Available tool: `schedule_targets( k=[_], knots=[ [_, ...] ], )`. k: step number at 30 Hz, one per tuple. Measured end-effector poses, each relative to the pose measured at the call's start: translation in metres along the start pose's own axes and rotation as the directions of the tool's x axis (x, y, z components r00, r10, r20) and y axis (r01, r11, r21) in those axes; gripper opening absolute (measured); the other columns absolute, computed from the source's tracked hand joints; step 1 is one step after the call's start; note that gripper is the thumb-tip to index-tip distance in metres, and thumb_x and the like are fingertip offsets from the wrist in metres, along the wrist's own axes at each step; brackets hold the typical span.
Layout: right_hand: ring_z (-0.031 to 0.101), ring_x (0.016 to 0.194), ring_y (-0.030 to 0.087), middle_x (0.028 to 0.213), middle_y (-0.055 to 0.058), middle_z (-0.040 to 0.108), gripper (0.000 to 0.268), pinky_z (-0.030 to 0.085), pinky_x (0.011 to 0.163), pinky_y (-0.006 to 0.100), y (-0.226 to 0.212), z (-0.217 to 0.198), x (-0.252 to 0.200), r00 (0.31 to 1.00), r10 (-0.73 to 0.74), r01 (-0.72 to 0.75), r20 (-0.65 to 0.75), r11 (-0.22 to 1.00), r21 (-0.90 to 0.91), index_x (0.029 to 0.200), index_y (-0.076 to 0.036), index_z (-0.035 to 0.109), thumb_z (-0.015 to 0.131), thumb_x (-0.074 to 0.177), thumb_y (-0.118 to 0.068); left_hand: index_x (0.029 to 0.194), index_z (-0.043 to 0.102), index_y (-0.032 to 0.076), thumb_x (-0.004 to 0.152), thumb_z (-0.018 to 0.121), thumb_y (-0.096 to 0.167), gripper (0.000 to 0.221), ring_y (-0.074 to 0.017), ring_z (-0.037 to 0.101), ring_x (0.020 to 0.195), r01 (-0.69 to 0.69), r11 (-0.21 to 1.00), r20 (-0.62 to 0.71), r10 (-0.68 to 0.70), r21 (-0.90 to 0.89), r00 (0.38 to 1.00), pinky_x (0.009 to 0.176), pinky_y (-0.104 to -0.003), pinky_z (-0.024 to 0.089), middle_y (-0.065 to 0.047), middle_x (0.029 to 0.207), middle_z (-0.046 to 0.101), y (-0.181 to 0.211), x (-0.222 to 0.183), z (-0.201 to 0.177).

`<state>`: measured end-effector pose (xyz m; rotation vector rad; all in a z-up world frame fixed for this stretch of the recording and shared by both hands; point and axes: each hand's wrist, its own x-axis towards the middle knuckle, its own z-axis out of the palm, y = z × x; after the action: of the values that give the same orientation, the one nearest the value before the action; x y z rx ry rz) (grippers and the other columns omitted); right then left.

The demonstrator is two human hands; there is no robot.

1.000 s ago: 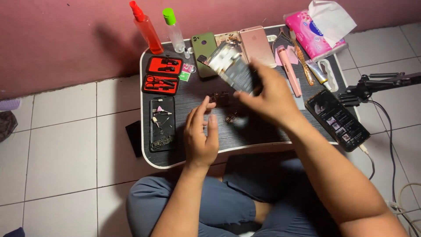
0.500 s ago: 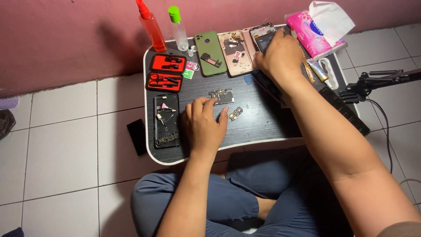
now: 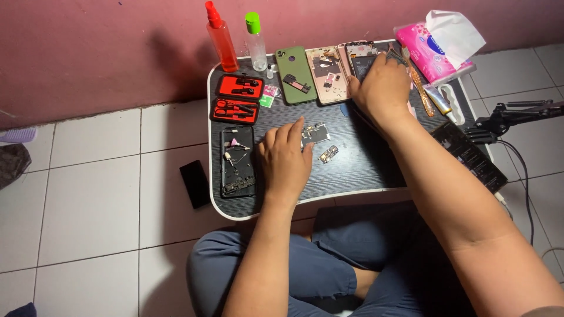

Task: Cleaning a smartphone motherboard with a brush and reassembling it along with a battery into the phone chassis.

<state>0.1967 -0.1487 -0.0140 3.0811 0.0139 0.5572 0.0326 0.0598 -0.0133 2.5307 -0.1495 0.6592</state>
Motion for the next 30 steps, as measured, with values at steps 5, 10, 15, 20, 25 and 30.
schedule_targets(
  k=[5,10,15,20,25,30],
  knots=[
    [0.066,0.085,0.043,0.101,0.028,0.066,0.06,0.056,0.073,0.049,0.005,-0.008,0.0,0.997,-0.052,0.056,-0.058,0.997,0.059,0.119,0.011,0.061,0.072,0.097,-0.043,0.132,0.064,0.009,0.079,0.082,0.02,0.058,-0.0258,0.058,0.104,0.002,1.0,0.017,-0.002,0.01,1.0,0.093,-0.044,0.042,-0.006,0.114,0.067,-0.003,0.0,0.0],
    [0.065,0.083,0.038,0.096,0.019,0.069,0.04,0.055,0.07,0.047,-0.031,-0.047,0.024,0.905,-0.296,0.321,-0.307,0.947,0.033,0.107,0.001,0.072,0.077,0.095,-0.037,0.13,0.066,0.009,0.079,0.081,0.019,0.055,-0.0242,0.059,0.103,-0.013,1.0,0.01,0.013,0.026,1.0,0.095,-0.043,0.043,-0.004,0.115,0.068,0.001,-0.001,-0.008],
    [0.067,0.102,0.039,0.125,0.018,0.064,0.045,0.055,0.086,0.047,-0.113,-0.077,0.055,0.772,-0.484,0.635,-0.413,0.624,0.456,0.134,-0.004,0.059,0.077,0.095,-0.018,0.132,0.063,0.009,0.086,0.076,0.024,0.05,-0.0302,0.059,0.104,-0.03,1.0,-0.076,0.029,-0.009,0.997,0.091,-0.045,0.047,-0.008,0.126,0.062,0.007,-0.001,-0.018],
    [0.071,0.091,0.036,0.117,0.014,0.068,0.04,0.058,0.077,0.044,-0.164,-0.056,0.083,0.742,-0.497,0.67,-0.449,0.562,0.485,0.129,-0.008,0.062,0.074,0.091,-0.013,0.129,0.061,0.003,0.09,0.071,0.013,0.042,-0.0323,0.063,0.103,-0.071,0.985,-0.243,0.031,-0.156,0.97,0.093,-0.043,0.05,-0.014,0.121,0.064,0.011,0.008,-0.041],
    [0.072,0.079,0.031,0.103,0.011,0.07,0.028,0.058,0.07,0.041,-0.148,-0.107,0.043,0.761,-0.382,0.646,-0.524,0.512,0.566,0.116,-0.005,0.067,0.073,0.089,-0.006,0.142,0.048,0.0,0.098,0.069,0.011,0.05,-0.0348,0.059,0.123,-0.132,0.983,-0.371,0.077,-0.126,0.925,0.107,-0.043,0.048,-0.02,0.138,0.056,0.014,0.006,-0.047],
    [0.074,0.076,0.021,0.099,0.013,0.076,0.038,0.064,0.064,0.029,-0.092,-0.19,-0.06,0.775,-0.448,0.589,-0.445,0.261,0.765,0.115,0.001,0.06,0.082,0.084,0.0,0.158,0.016,0.007,0.099,0.085,0.028,0.093,-0.0487,0.043,0.149,-0.21,0.978,-0.398,0.189,-0.011,0.898,0.126,-0.057,0.042,-0.029,0.164,0.024,0.027,-0.001,-0.064]
  ],
)
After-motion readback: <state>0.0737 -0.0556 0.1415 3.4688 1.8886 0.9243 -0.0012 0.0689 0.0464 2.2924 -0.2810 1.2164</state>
